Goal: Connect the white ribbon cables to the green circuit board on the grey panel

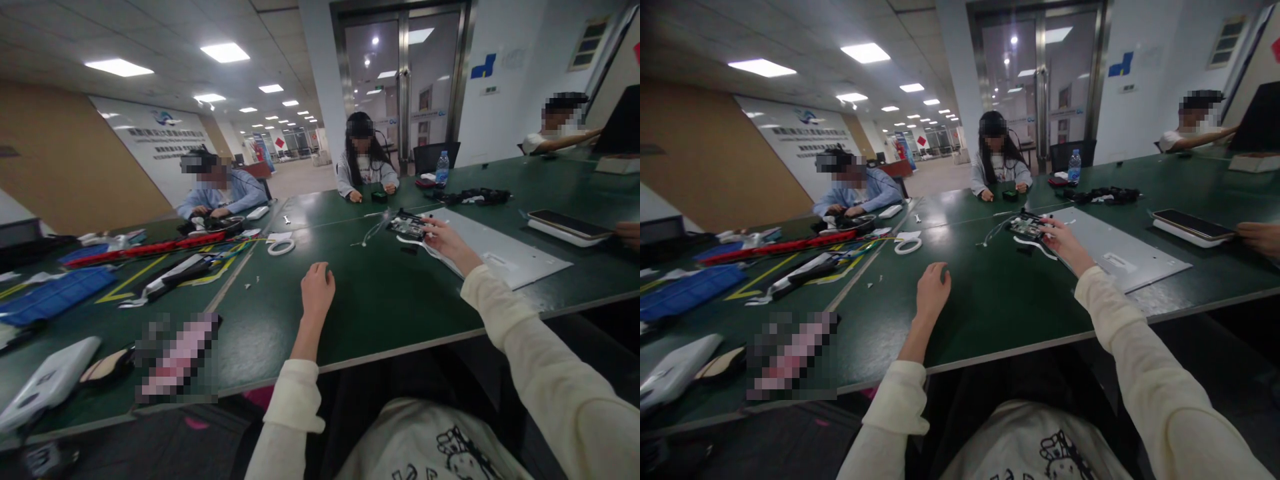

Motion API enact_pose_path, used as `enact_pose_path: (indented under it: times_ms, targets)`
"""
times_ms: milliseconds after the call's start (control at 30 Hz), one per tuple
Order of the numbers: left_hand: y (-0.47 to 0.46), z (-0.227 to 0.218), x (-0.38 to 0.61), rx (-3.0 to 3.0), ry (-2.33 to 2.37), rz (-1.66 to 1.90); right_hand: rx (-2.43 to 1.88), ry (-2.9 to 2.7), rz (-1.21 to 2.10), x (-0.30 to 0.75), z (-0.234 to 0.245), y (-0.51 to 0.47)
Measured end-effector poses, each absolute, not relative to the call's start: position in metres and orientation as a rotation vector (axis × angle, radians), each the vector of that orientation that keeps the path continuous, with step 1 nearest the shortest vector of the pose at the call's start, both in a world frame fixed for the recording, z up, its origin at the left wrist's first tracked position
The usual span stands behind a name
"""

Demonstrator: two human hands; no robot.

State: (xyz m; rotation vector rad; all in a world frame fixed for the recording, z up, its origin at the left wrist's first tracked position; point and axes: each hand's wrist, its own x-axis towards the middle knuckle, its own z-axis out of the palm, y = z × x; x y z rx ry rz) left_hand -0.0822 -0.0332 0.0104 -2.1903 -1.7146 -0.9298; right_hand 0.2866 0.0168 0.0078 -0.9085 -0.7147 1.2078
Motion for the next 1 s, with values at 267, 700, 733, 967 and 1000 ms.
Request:
enact_pose_path:
  times_ms: [267, 700, 733, 967, 1000]
  targets:
    - [-0.034, 0.017, -0.079, -2.136, -1.503, -1.215, -0.996, -1.156, 1.571, 0.189, -0.004, 0.003]
    - [-0.04, 0.003, -0.063, -2.813, -1.355, -0.376, -1.159, -1.267, 1.393, 0.19, -0.029, 0.013]
    - [-0.039, 0.002, -0.063, -2.807, -1.362, -0.37, -1.174, -1.268, 1.381, 0.191, -0.028, 0.013]
    - [-0.04, 0.005, -0.061, -2.771, -1.388, -0.341, -1.357, -1.47, 1.118, 0.194, -0.03, 0.017]
    - [-0.04, 0.006, -0.061, -2.77, -1.39, -0.334, -1.368, -1.501, 1.07, 0.195, -0.03, 0.017]
